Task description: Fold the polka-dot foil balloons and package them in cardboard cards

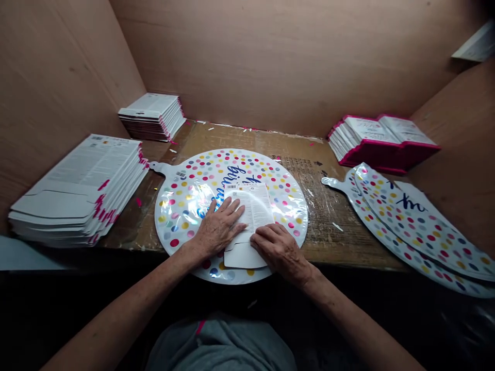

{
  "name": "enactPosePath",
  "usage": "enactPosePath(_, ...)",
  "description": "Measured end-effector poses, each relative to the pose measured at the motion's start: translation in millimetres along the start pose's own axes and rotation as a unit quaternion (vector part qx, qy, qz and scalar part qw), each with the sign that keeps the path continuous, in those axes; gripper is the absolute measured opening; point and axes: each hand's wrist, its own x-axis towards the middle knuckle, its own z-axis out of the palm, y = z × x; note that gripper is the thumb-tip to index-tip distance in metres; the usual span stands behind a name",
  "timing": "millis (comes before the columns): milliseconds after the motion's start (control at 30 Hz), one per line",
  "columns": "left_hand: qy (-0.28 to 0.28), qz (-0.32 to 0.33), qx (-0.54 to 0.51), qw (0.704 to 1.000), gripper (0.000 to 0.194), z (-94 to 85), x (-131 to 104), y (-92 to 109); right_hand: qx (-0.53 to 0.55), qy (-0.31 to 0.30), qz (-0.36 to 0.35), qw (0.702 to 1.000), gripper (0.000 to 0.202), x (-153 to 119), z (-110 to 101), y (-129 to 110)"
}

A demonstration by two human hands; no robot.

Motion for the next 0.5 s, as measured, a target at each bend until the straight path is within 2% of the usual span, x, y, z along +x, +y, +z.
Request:
enactPosePath(167,-0.01,-0.003,0.017,1.0,0.045,-2.9,2,4,-0.044,-0.055,-0.032,0.997,0.021,17,2,-2)
enactPosePath(300,-0.033,0.004,0.015,0.999,0.045,-5.9,4,5,-0.059,-0.146,-0.021,0.987,0.025,26,-9,-2)
enactPosePath(400,-0.041,0.028,0.009,0.999,0.047,-5.2,5,4,0.014,-0.185,-0.029,0.982,0.027,-1,-27,-2)
enactPosePath(467,-0.044,0.043,0.003,0.998,0.049,-4.0,5,4,0.074,-0.149,-0.025,0.986,0.033,-31,-39,-1)
enactPosePath(500,-0.043,0.05,-0.001,0.998,0.049,-3.6,6,4,0.087,-0.109,-0.008,0.99,0.037,-46,-43,-1)
